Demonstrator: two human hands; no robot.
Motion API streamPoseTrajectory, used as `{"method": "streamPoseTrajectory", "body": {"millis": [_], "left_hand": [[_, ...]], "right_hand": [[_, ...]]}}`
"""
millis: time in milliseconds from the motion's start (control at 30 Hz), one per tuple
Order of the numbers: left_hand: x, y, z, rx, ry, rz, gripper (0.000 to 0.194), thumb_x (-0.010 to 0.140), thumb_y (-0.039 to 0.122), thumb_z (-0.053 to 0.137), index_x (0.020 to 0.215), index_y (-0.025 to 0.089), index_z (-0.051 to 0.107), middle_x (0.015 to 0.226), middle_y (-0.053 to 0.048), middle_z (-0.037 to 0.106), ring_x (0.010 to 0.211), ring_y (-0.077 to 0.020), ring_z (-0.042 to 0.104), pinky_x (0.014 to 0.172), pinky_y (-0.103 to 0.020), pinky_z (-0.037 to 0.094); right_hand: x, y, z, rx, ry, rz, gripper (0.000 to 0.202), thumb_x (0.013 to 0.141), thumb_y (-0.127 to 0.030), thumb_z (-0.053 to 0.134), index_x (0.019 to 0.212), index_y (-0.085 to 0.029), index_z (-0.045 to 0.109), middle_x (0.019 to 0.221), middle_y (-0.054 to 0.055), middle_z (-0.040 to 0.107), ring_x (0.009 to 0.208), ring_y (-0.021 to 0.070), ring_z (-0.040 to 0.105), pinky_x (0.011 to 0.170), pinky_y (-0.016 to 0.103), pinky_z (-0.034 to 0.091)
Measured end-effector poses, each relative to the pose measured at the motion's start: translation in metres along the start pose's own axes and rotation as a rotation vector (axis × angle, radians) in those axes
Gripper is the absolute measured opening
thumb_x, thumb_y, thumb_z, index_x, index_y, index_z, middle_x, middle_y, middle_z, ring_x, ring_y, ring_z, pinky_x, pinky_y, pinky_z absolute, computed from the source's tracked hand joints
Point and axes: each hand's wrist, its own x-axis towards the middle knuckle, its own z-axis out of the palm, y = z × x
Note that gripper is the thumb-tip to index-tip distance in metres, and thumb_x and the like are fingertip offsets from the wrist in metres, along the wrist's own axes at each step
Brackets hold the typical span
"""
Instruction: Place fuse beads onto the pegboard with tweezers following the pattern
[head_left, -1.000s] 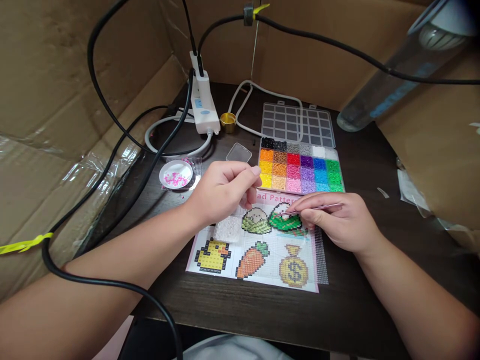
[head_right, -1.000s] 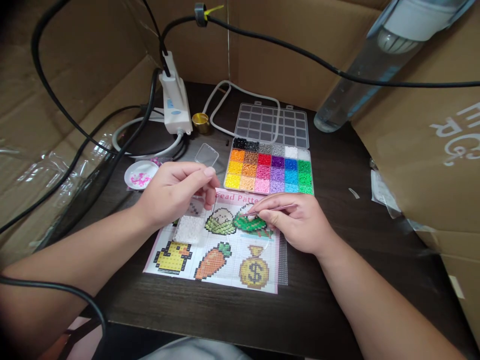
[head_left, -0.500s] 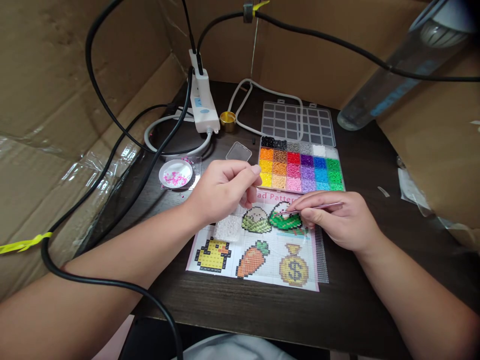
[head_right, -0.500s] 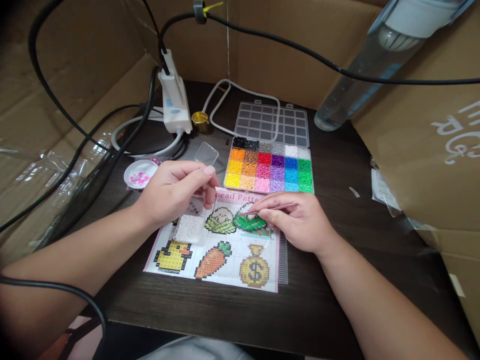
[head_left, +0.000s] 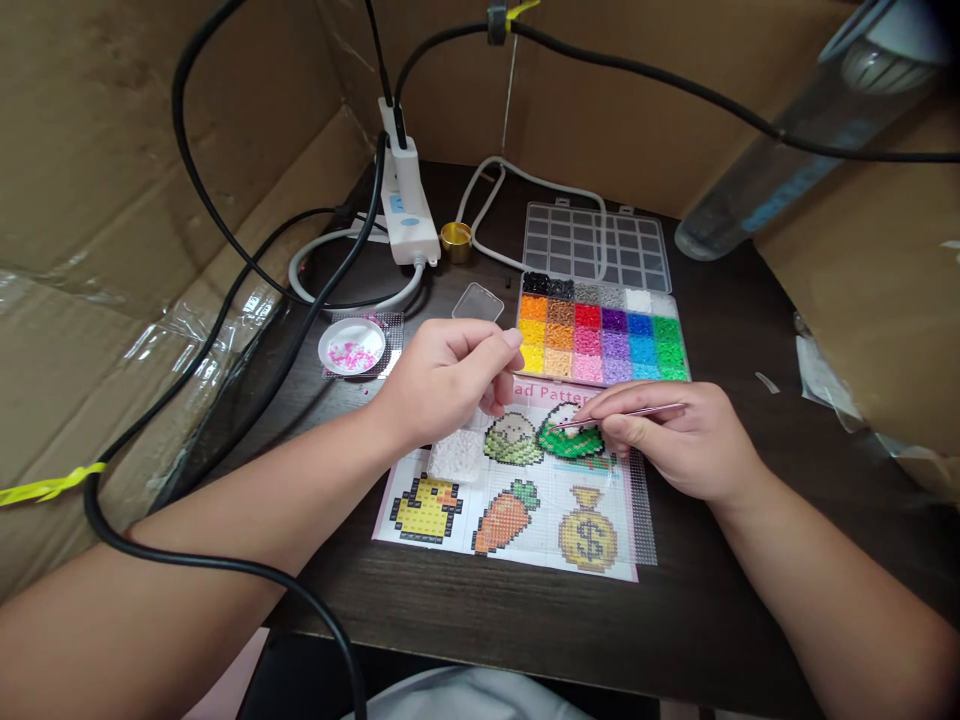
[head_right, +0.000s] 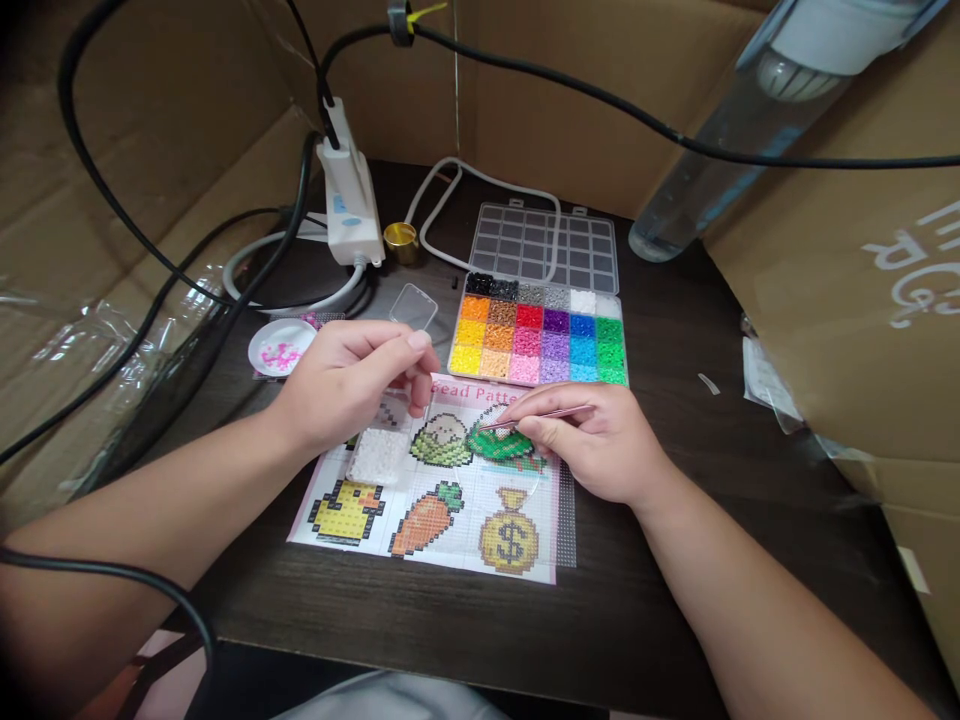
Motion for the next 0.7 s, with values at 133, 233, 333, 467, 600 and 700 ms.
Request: {"method": "streamPoseTrajectory", "body": {"millis": [133, 233, 333, 467, 600, 700], "left_hand": [[0.0004, -0.0006, -0.0002, 0.002, -0.006, 0.007, 0.032, 0.09, 0.033, 0.055, 0.066, 0.014, 0.063, 0.052, -0.002, 0.061, 0.044, -0.0093, 0.057, 0.046, -0.02, 0.046], [0.0006, -0.0013, -0.0008, 0.001, -0.015, 0.014, 0.032, 0.09, 0.033, 0.054, 0.067, 0.014, 0.063, 0.052, -0.002, 0.061, 0.044, -0.0093, 0.057, 0.045, -0.02, 0.046], [0.0004, -0.0014, -0.0014, 0.012, -0.021, 0.015, 0.032, 0.091, 0.033, 0.054, 0.067, 0.013, 0.063, 0.053, -0.002, 0.061, 0.045, -0.0095, 0.057, 0.046, -0.02, 0.046], [-0.0001, -0.0007, -0.001, 0.012, -0.016, 0.001, 0.032, 0.09, 0.034, 0.054, 0.067, 0.014, 0.063, 0.053, -0.002, 0.061, 0.045, -0.0097, 0.057, 0.046, -0.02, 0.046], [-0.0004, 0.0003, -0.0007, 0.009, -0.011, -0.013, 0.032, 0.09, 0.034, 0.054, 0.066, 0.014, 0.062, 0.052, -0.002, 0.061, 0.045, -0.0098, 0.057, 0.046, -0.021, 0.046], [-0.0003, 0.0002, -0.0012, 0.001, -0.012, -0.013, 0.032, 0.089, 0.035, 0.054, 0.066, 0.014, 0.062, 0.052, -0.002, 0.061, 0.045, -0.0099, 0.057, 0.047, -0.021, 0.046]], "right_hand": [[0.0004, -0.0017, -0.0008, -0.048, 0.001, 0.002, 0.015, 0.084, -0.016, 0.068, 0.088, -0.025, 0.08, 0.087, 0.003, 0.077, 0.052, 0.0077, 0.061, 0.049, 0.018, 0.052], [0.0015, -0.0024, -0.0006, -0.055, 0.007, 0.0, 0.016, 0.083, -0.015, 0.068, 0.088, -0.025, 0.08, 0.087, 0.002, 0.077, 0.051, 0.0073, 0.061, 0.049, 0.017, 0.051], [0.0024, -0.0031, 0.0003, -0.061, 0.018, -0.001, 0.015, 0.083, -0.016, 0.069, 0.087, -0.024, 0.08, 0.086, 0.003, 0.077, 0.051, 0.0078, 0.06, 0.048, 0.018, 0.051], [0.002, -0.004, 0.0009, -0.043, 0.026, 0.004, 0.012, 0.083, -0.019, 0.07, 0.086, -0.024, 0.08, 0.085, 0.004, 0.077, 0.05, 0.0092, 0.06, 0.047, 0.021, 0.051], [0.0005, -0.0016, 0.0, -0.003, 0.014, 0.038, 0.011, 0.084, -0.022, 0.07, 0.087, -0.022, 0.08, 0.08, 0.005, 0.076, 0.049, 0.0103, 0.058, 0.046, 0.023, 0.05], [-0.0014, 0.0029, -0.0005, 0.073, 0.025, 0.052, 0.011, 0.084, -0.025, 0.071, 0.089, -0.021, 0.079, 0.084, 0.006, 0.075, 0.052, 0.0114, 0.059, 0.047, 0.025, 0.05]]}}
